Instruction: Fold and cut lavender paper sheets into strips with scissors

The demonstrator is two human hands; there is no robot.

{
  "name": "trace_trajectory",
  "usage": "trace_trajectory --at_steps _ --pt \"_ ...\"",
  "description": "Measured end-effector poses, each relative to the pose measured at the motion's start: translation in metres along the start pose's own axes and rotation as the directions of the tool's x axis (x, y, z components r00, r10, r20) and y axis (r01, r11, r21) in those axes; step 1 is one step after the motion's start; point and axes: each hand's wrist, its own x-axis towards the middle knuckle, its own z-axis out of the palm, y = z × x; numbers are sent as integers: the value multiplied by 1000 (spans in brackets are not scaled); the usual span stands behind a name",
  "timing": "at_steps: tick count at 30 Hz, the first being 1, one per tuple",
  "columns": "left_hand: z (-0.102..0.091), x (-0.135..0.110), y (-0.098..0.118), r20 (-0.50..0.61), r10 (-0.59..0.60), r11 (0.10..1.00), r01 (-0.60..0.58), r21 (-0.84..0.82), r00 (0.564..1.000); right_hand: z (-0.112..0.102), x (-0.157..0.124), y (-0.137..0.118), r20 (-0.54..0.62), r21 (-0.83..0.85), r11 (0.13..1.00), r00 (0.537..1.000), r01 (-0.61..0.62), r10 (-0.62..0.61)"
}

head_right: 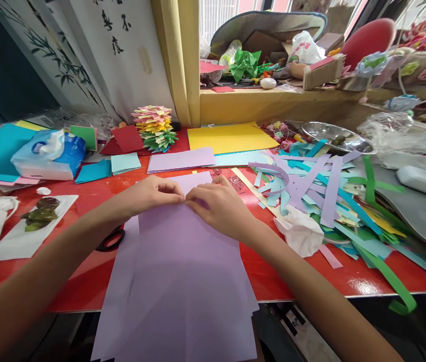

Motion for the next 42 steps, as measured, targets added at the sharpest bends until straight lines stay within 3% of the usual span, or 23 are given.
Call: trace_trajectory --at_steps 5,8,12,18,42 --pt "-9 20 -28 -56 74 993 -69 94 996 17 1 13 -23 -153 987 999 -43 40" --pt "-6 33 -47 -62 152 978 -141 155 986 33 -1 22 70 -138 990 997 -20 29" --pt "-6 41 -59 -91 135 949 -102 298 987 49 -5 31 209 -120 992 976 -40 65" --pt "-14 40 -62 -43 46 938 -28 346 998 54 -6 27 249 -130 988 962 -79 109" --pt "-6 38 -62 -28 17 907 -4 420 999 55 -6 15 229 -237 968 963 -86 141"
